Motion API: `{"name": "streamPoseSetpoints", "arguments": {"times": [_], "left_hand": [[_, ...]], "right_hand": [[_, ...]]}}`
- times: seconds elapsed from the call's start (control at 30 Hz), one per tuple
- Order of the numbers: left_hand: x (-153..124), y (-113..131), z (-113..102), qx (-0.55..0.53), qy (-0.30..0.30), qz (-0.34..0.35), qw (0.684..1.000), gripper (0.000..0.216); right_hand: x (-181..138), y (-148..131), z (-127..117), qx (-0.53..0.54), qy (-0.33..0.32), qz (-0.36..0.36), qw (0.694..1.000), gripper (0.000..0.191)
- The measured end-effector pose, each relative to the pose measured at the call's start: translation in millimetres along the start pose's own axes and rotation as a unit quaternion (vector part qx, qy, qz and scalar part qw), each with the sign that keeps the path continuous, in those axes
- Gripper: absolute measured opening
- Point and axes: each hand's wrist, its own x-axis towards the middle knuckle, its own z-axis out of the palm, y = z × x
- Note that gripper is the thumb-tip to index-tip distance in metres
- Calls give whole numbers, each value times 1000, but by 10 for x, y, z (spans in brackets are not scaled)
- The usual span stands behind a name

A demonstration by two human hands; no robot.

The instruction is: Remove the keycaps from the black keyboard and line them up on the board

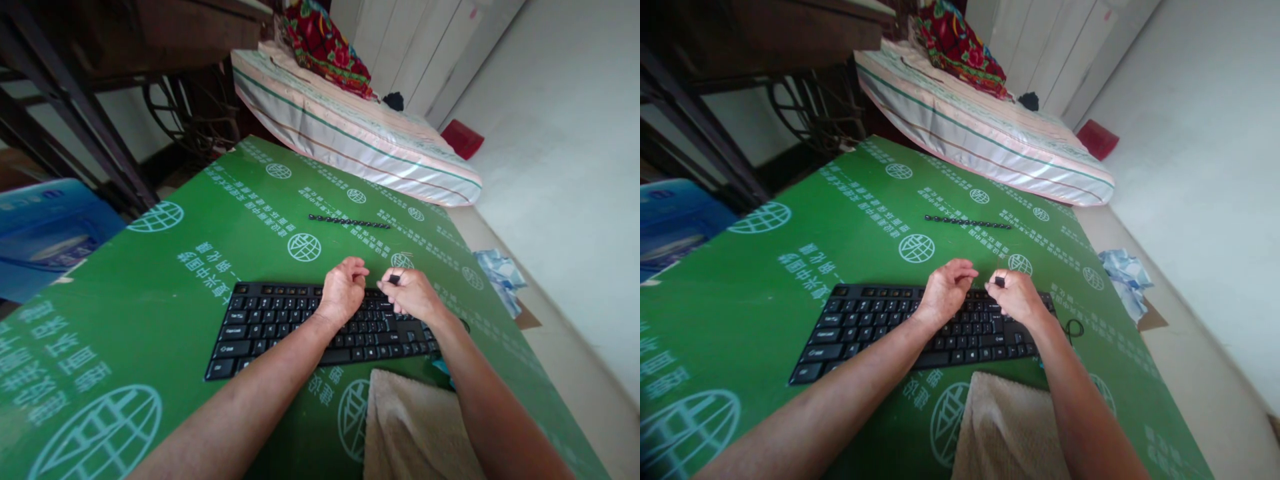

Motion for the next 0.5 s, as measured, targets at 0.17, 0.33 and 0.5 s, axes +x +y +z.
{"name": "streamPoseSetpoints", "arguments": {"times": [0.17, 0.33, 0.5], "left_hand": [[-9, 27, -15, 6, -3, 0, 1000, 29], [-3, -7, -8, 7, -3, 11, 1000, 27], [5, -39, 14, 11, -5, 20, 1000, 27]], "right_hand": [[13, 0, 24, -89, 25, -85, 992, 18], [65, 12, 27, -140, 58, -117, 982, 17], [38, 65, 38, -33, 79, -38, 996, 8]]}}
